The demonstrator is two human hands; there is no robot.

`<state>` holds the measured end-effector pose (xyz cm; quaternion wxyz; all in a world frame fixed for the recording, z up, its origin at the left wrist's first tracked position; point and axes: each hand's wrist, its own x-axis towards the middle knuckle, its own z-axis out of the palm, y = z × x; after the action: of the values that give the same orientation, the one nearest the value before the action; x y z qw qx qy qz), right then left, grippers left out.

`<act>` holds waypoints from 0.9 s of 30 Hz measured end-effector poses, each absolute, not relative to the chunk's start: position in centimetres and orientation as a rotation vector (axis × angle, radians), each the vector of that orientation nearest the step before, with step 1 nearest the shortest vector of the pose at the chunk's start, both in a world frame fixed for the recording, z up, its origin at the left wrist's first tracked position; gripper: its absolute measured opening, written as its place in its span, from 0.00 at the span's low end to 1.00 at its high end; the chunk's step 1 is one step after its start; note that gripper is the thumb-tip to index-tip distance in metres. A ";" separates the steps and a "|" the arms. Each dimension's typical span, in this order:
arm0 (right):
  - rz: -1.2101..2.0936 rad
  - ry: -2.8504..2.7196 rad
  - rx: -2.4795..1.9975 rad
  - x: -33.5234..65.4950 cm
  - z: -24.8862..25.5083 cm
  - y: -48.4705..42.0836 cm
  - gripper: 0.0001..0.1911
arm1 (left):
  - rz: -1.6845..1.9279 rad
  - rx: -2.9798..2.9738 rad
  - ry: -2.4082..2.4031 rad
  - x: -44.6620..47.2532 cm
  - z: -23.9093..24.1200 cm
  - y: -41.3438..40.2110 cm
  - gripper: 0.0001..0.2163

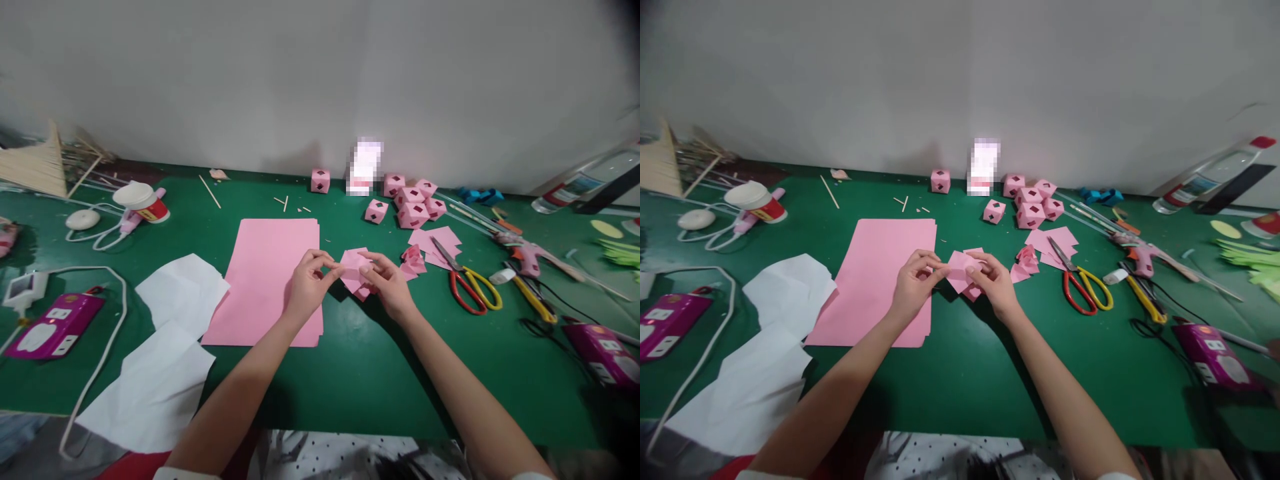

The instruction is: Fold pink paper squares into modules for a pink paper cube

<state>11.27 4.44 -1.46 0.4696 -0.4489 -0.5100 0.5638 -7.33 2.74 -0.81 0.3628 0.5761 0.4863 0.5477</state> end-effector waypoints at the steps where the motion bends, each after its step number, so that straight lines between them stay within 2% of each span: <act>1: 1.356 -1.250 -1.092 11.2 -1.4 4.4 0.24 | 1.403 1.468 1.258 -7.3 -0.9 2.7 0.07; 5: 1.239 -1.284 -1.111 11.0 -1.4 4.1 0.27 | 1.353 1.233 1.217 -6.7 -1.4 2.8 0.26; 6: 1.215 -1.294 -1.115 10.8 -1.4 4.0 0.28 | 1.330 1.164 1.195 -6.5 -1.6 2.8 0.27; 9: 1.132 -1.342 -1.133 10.5 -1.4 3.8 0.29 | 1.254 1.084 1.153 -6.3 -1.8 2.8 0.16; 11: 1.073 -1.386 -1.160 10.2 -1.6 3.7 0.28 | 1.237 1.149 1.193 -6.4 -1.8 2.8 0.12; 17: 0.913 -1.402 -1.282 10.0 -2.1 3.5 0.18 | 1.237 1.392 1.405 -6.4 -1.7 2.5 0.10; 24: 0.852 -1.402 -1.332 10.1 -2.3 3.3 0.19 | 1.268 1.763 1.470 -5.6 -1.6 2.4 0.09; 27: 0.805 -1.440 -1.292 10.5 -1.9 3.3 0.17 | 1.231 1.869 1.466 -5.3 -1.8 2.5 0.09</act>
<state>10.52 3.29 -1.90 0.4998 -0.5340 -0.5953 0.3328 -5.30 2.52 -1.83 0.2310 0.6796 0.5331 0.4478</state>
